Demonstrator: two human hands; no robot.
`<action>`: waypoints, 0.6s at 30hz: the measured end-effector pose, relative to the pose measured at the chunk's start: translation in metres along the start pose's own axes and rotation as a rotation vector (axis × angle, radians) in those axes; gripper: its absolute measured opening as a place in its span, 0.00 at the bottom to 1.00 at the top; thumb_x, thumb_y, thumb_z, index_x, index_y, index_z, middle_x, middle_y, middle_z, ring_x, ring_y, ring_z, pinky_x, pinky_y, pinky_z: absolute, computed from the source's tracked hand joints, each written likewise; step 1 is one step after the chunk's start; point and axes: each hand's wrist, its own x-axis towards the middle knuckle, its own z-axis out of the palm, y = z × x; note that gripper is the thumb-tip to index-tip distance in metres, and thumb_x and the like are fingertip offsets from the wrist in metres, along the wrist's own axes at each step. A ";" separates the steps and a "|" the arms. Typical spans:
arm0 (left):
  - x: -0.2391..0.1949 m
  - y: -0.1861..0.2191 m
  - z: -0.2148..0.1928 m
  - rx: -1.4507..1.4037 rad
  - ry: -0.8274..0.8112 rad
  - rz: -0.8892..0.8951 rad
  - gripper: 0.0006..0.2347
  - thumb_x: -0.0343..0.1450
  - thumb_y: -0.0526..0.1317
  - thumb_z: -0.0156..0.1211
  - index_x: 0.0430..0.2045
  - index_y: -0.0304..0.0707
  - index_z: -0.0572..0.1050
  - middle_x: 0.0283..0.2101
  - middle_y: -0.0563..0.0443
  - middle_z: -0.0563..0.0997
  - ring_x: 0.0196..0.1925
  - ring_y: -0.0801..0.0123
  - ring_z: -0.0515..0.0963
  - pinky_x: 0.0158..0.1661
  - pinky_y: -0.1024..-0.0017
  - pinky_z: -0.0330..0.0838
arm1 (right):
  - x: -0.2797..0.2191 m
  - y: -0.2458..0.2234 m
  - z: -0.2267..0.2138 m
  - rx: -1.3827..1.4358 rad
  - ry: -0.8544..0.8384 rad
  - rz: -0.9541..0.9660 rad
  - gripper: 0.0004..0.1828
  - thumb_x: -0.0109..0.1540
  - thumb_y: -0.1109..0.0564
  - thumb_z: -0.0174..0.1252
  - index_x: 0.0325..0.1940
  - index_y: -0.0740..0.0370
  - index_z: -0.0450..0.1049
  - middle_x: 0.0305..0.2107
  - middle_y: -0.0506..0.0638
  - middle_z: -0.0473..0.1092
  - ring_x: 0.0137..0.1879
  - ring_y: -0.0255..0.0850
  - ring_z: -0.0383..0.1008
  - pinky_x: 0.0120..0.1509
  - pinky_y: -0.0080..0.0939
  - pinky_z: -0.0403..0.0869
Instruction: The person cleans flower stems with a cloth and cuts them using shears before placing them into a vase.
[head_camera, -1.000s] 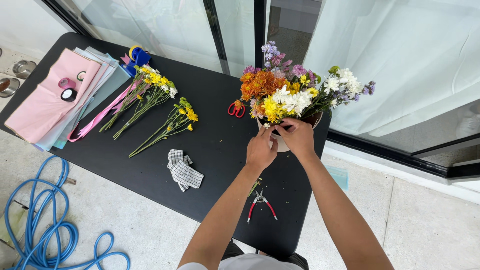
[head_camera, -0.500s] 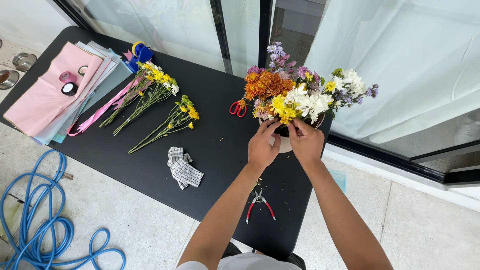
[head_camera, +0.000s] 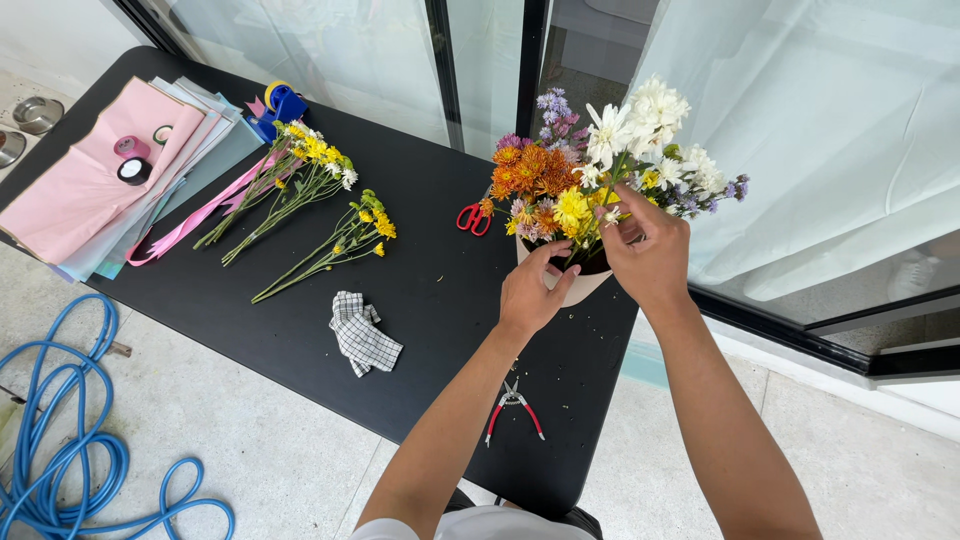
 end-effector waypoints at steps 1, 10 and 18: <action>0.000 -0.002 0.002 -0.002 0.002 0.000 0.15 0.74 0.49 0.60 0.53 0.48 0.73 0.51 0.60 0.83 0.43 0.70 0.86 0.41 0.64 0.79 | 0.004 0.001 -0.003 -0.001 -0.001 -0.002 0.18 0.62 0.67 0.65 0.57 0.73 0.78 0.33 0.65 0.78 0.29 0.50 0.78 0.34 0.44 0.77; 0.000 0.017 -0.013 -0.089 0.065 0.134 0.16 0.74 0.49 0.63 0.55 0.48 0.75 0.49 0.57 0.82 0.50 0.65 0.83 0.47 0.65 0.79 | 0.037 -0.046 -0.028 0.087 -0.089 -0.089 0.18 0.64 0.71 0.61 0.57 0.63 0.82 0.32 0.60 0.77 0.31 0.47 0.77 0.38 0.42 0.78; -0.057 0.067 -0.092 -0.250 0.106 0.092 0.22 0.72 0.48 0.66 0.61 0.48 0.72 0.51 0.52 0.82 0.53 0.62 0.81 0.50 0.66 0.77 | 0.055 -0.154 -0.018 0.175 -0.255 -0.409 0.19 0.62 0.75 0.61 0.55 0.68 0.83 0.33 0.64 0.76 0.35 0.54 0.78 0.39 0.45 0.77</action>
